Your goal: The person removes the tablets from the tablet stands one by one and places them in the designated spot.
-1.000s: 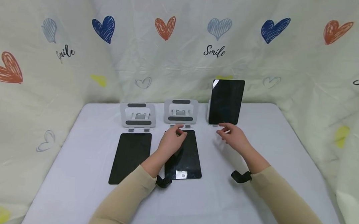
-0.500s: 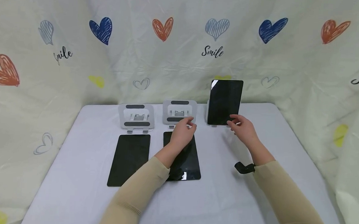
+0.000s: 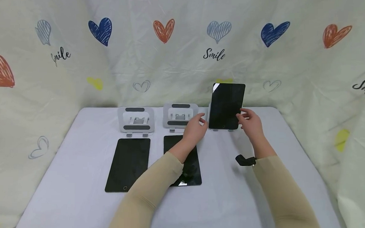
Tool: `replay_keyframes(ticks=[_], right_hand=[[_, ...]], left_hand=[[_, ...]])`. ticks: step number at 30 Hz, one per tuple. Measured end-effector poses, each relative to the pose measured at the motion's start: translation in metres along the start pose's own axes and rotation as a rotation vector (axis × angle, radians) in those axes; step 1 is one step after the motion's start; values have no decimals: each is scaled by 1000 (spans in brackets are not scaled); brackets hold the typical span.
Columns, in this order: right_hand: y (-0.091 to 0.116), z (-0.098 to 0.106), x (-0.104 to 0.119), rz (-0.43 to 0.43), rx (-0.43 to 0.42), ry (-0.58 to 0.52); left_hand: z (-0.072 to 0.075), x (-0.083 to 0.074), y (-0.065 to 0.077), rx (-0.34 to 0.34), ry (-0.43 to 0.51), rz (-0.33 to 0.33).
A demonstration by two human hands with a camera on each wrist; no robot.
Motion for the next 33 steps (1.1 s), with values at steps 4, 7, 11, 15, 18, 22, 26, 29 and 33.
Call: replay_keyframes(ticks=[4, 7, 11, 15, 18, 22, 26, 29, 33], right_hand=[[-8, 3, 0, -3, -44, 4], [-12, 3, -2, -22, -58, -1], [-17, 4, -7, -59, -74, -6], [-24, 3, -10, -69, -91, 18], [-29, 1, -11, -64, -89, 46], [-33, -3, -12, -47, -90, 76], [-35, -7, -15, -32, -86, 81], [-35, -9, -16, -22, -86, 87], [-37, -9, -15, 0, -100, 90]], left_hand=[[-6, -8, -6, -1, 41, 24], [-12, -16, -9, -1, 50, 30], [-17, -28, -15, -5, 44, 11], [-17, -37, -22, -13, 38, 5], [-18, -38, -28, -22, 15, 11], [-19, -36, -36, -35, -4, 11], [-20, -34, -41, -31, -16, 9], [-21, -35, -44, -30, -30, -1], [-21, -37, -46, -31, -23, -18]])
Point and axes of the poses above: each hand's wrist, its own y-axis away from the middle knuckle, its own z-axis out of the back of the hand, x = y × z, the point moved 3 cm from there along -y, towards the middle knuckle, and after that the axes turned 9 degrees about z, right-handed, at the moved point
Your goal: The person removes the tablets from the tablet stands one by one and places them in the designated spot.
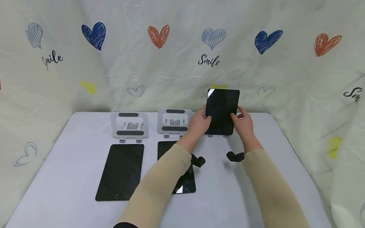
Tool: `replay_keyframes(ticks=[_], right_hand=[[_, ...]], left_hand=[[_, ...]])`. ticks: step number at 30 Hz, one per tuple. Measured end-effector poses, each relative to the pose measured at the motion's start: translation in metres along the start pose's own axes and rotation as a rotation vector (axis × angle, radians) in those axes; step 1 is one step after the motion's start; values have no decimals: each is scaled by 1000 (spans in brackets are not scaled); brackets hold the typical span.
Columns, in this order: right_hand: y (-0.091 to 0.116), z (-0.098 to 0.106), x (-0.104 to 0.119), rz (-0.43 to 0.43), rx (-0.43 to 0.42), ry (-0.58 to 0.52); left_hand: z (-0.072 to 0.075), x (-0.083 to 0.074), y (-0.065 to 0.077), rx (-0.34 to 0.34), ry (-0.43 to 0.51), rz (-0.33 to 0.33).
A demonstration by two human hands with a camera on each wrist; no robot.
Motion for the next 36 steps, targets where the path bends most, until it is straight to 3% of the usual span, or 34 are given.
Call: replay_keyframes(ticks=[6, 13, 21, 28, 36], right_hand=[[-2, -1, -1, 34, 3, -11], [0, 0, -5, 67, -26, -14], [5, 1, -10, 79, -82, -38], [7, 1, -14, 96, -152, -63], [11, 2, -21, 83, -193, -103]], left_hand=[[1, 1, -1, -32, 29, -6], [-2, 5, 6, -108, -9, -27], [-6, 9, 16, -206, 2, -61], [-7, 11, 13, -280, 0, -87], [-10, 11, 10, -291, 0, -74]])
Point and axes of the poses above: each hand's wrist, its own y-axis away from the middle knuckle, its own z-axis out of the back of the hand, x = y × z, the point moved 3 cm from there along -y, towards the middle knuckle, and after that the axes turned 9 degrees about z, right-handed, at the moved point
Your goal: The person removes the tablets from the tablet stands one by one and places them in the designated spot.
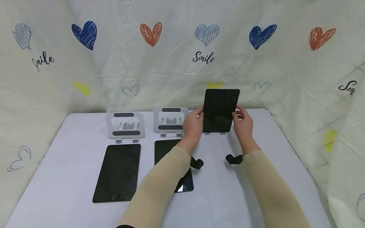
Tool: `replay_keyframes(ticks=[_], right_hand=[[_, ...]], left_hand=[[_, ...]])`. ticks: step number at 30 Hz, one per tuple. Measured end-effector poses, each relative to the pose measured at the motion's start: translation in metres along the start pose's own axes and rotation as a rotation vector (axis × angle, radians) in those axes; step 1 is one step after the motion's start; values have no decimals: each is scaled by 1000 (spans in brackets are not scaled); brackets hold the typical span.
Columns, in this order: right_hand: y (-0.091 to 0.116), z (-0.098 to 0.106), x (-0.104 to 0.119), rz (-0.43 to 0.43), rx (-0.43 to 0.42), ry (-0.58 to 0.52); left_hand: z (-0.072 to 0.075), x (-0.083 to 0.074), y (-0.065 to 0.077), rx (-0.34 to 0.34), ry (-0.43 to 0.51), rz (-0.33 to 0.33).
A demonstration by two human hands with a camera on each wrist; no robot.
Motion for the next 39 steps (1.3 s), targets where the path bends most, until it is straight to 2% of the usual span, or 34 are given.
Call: replay_keyframes(ticks=[7, 17, 26, 32, 39], right_hand=[[3, 2, 9, -4, -7, -43], [8, 6, 16, 13, 2, -102], [16, 11, 12, 3, 65, -107], [26, 20, 13, -33, 125, -123], [38, 26, 15, -45, 194, -112]], left_hand=[[6, 0, 2, -5, 33, 5], [19, -2, 9, 30, 41, 6], [24, 6, 17, 70, 64, 23], [28, 5, 31, 100, 62, -5], [32, 12, 42, 143, 49, -14]])
Point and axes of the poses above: each hand's wrist, its own y-axis away from the middle knuckle, its own z-axis out of the back of the hand, x = y × z, the point moved 3 cm from there along -y, towards the middle knuckle, and after that the axes turned 9 degrees about z, right-handed, at the moved point
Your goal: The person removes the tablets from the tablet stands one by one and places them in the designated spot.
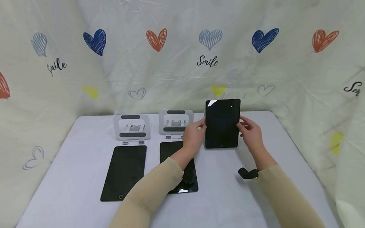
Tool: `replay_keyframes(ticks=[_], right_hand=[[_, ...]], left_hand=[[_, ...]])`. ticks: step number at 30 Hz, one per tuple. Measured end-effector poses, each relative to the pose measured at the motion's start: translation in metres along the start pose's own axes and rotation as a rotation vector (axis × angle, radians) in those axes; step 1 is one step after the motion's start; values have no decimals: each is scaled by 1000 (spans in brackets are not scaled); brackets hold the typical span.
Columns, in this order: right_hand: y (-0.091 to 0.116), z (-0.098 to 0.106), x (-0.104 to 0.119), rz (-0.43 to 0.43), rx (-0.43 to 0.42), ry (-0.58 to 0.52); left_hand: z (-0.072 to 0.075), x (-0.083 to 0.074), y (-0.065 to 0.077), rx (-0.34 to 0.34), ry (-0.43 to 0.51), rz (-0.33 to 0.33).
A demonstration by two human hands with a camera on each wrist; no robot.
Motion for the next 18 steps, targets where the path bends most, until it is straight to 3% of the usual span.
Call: replay_keyframes(ticks=[18], right_hand=[[38, 9, -6, -64, 187, 61]], left_hand=[[-6, 18, 35, 150, -13, 70]])
Point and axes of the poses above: each hand's wrist, its own y-axis away from the middle knuckle, its own z-axis out of the back of the hand, x = y × z, the point moved 3 cm from there along -y, towards the middle knuckle, and after that the axes turned 9 degrees about z, right-handed, at the moved point
